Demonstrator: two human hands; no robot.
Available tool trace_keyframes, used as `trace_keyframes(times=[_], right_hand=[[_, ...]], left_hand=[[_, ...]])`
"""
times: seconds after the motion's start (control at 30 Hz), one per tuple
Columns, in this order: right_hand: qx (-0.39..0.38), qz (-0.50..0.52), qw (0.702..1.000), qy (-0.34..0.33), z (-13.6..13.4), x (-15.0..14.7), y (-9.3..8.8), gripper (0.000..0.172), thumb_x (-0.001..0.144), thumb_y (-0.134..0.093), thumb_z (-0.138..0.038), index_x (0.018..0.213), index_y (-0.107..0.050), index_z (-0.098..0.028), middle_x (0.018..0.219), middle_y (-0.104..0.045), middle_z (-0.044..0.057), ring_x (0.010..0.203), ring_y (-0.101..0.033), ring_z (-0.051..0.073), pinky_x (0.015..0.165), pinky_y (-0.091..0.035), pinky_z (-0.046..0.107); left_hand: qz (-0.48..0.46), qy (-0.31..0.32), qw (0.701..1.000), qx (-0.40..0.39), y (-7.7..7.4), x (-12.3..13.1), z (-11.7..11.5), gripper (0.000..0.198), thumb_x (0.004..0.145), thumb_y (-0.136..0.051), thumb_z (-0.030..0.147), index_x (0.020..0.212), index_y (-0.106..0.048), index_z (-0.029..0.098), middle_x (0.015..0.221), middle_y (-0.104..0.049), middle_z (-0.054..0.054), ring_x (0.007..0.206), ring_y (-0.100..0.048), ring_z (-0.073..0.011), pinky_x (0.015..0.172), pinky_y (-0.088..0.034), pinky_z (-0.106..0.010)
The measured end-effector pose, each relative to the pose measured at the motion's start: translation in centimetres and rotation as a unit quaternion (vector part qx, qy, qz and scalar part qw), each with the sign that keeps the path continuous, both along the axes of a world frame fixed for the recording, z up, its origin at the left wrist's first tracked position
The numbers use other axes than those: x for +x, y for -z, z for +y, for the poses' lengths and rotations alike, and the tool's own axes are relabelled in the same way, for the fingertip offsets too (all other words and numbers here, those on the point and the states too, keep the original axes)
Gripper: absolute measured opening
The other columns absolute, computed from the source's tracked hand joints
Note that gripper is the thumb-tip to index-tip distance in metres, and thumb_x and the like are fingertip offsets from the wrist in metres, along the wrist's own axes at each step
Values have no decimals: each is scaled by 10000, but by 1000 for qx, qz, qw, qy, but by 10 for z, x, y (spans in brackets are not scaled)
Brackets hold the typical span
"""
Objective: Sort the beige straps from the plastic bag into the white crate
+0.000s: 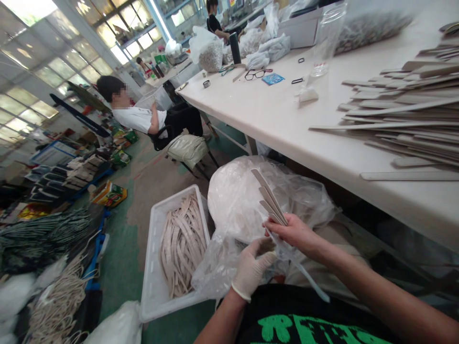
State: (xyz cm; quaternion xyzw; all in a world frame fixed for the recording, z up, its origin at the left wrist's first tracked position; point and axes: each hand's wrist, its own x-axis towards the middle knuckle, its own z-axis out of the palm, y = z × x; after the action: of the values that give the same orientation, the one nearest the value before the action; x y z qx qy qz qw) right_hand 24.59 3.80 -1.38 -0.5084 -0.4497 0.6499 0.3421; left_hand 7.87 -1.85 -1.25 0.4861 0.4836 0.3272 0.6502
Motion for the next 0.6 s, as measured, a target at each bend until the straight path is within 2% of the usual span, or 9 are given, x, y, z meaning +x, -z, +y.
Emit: trace_keyframes(times=[0.1, 0.2, 0.3, 0.4, 0.47, 0.6], right_hand=[[57, -1, 998, 21, -4, -3, 1, 333, 727, -662, -481, 781, -674, -153, 690, -669, 36, 596, -567, 159, 525, -425, 248], [78, -32, 996, 29, -6, -1, 1, 331, 743, -654, -485, 780, -694, -158, 659, -654, 25, 561, -540, 149, 505, -415, 251], [63, -22, 997, 35, -5, 1, 0, 355, 733, -649, -515, 775, -679, -164, 668, -656, 25, 519, -510, 135, 472, -405, 248], [46, -7, 998, 47, -3, 1, 1, 352, 719, -641, -518, 770, -655, -170, 687, -654, 25, 492, -486, 121, 441, -390, 240], [39, -7, 998, 56, -2, -1, 4, 346, 708, -637, -516, 753, -639, -172, 664, -636, 17, 476, -468, 113, 427, -376, 235], [34, -11, 998, 61, -3, -5, 14, 356, 705, -639, -528, 728, -622, -173, 622, -607, 5, 485, -474, 118, 453, -388, 239]], left_hand=[[-60, -11, 997, -52, 5, 13, 6, 550, 706, -740, 564, 1027, -705, 119, 984, -725, -106, 935, -639, -252, 890, -472, -368], [-52, -56, 990, -119, 10, 24, 7, 494, 648, -773, 572, 798, -725, 104, 718, -696, -71, 687, -611, -195, 720, -473, -326], [-56, -83, 986, -137, 11, 26, 6, 507, 659, -743, 608, 659, -696, 104, 589, -638, -56, 583, -556, -159, 643, -441, -301], [-85, -74, 981, -160, 10, 22, 6, 484, 672, -752, 575, 720, -719, 95, 603, -645, -60, 586, -560, -153, 637, -436, -289], [-101, -68, 976, -181, 12, 20, 5, 423, 631, -815, 487, 768, -735, 95, 628, -657, -57, 594, -568, -145, 627, -429, -269], [-144, -43, 968, -202, 18, 19, 3, 445, 558, -877, 336, 923, -763, 109, 813, -714, -91, 690, -602, -153, 677, -451, -256]])
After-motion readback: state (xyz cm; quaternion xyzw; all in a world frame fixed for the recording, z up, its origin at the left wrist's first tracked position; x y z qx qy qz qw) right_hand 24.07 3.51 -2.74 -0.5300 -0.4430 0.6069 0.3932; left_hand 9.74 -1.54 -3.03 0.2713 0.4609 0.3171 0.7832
